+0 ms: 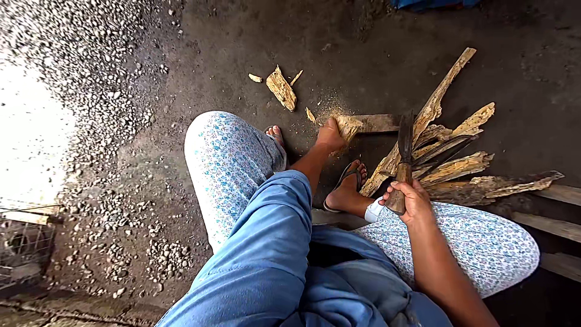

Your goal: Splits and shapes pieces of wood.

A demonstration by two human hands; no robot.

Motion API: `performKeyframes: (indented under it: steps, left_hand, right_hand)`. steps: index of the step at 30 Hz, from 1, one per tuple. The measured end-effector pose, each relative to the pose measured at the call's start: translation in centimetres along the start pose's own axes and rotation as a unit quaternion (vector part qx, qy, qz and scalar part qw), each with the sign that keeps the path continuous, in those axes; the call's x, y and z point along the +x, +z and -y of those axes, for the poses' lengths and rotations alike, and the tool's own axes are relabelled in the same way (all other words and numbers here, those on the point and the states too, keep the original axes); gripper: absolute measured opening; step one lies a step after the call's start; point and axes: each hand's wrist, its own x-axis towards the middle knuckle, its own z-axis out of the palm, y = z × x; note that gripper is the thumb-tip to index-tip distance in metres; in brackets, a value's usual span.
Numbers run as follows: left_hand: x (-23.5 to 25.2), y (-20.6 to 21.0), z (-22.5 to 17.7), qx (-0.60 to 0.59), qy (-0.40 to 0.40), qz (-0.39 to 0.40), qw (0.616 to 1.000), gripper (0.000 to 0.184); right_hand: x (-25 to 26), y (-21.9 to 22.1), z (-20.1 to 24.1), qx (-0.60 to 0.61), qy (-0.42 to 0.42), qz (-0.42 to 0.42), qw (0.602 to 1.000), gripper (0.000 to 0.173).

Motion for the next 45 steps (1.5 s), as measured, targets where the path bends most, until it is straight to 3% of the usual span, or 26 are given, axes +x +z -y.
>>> performKeyframes:
  steps: [3, 5, 8, 14, 19, 23, 29, 33, 38, 41, 45]
  left_hand:
    - [1.3, -0.8, -1.9, -0.063, 0.117, -0.096, 0.986, 0.100]
    - [1.9, -0.6, -1.9, -0.098, 0.147, -0.130, 0.976, 0.098]
    - [3.0, -0.1, -0.3, -0.075, 0.110, -0.117, 0.984, 0.095]
    - [2.9, -0.1, 1.4, -0.136, -0.026, -0.098, 0.986, 0.103]
    - [3.4, 0.0, 3.3, -0.236, 0.028, -0.089, 0.967, 0.104]
    - [3.0, -0.8, 4.6, -0.317, 0.070, -0.028, 0.945, 0.083]
    - [2.6, -1.7, 3.2, -0.258, 0.080, -0.049, 0.962, 0.068]
    - [3.3, -1.2, 0.9, -0.202, 0.116, -0.070, 0.970, 0.069]
    - [3.7, -1.5, -0.3, -0.155, 0.051, -0.038, 0.986, 0.069]
    - [3.7, -2.1, -0.1, -0.121, 0.033, -0.040, 0.991, 0.069]
    - [3.5, -2.4, -0.1, -0.109, 0.005, -0.051, 0.993, 0.073]
  right_hand:
    - [0.0, 0.0, -0.2, -0.016, -0.096, 0.050, 0.994, 0.033]
    - [-0.2, 0.2, 0.0, -0.099, -0.128, 0.050, 0.986, 0.042]
    - [-1.5, 1.9, 0.3, -0.219, -0.135, 0.027, 0.966, 0.047]
    - [-2.7, 4.7, 0.2, -0.242, -0.171, 0.059, 0.953, 0.046]
    - [-1.9, 6.5, 0.8, -0.230, -0.207, 0.073, 0.948, 0.042]
    - [-0.5, 6.0, -0.4, -0.275, -0.203, 0.063, 0.938, 0.043]
    - [0.4, 4.9, -1.9, -0.299, -0.182, 0.046, 0.936, 0.043]
    - [0.7, 4.4, -2.2, -0.308, -0.270, 0.020, 0.912, 0.047]
    - [1.4, 4.6, -2.4, -0.355, -0.339, -0.007, 0.871, 0.049]
    - [1.9, 4.8, -2.9, -0.391, -0.326, -0.001, 0.861, 0.048]
    - [2.6, 5.2, -2.7, -0.488, -0.237, 0.030, 0.839, 0.048]
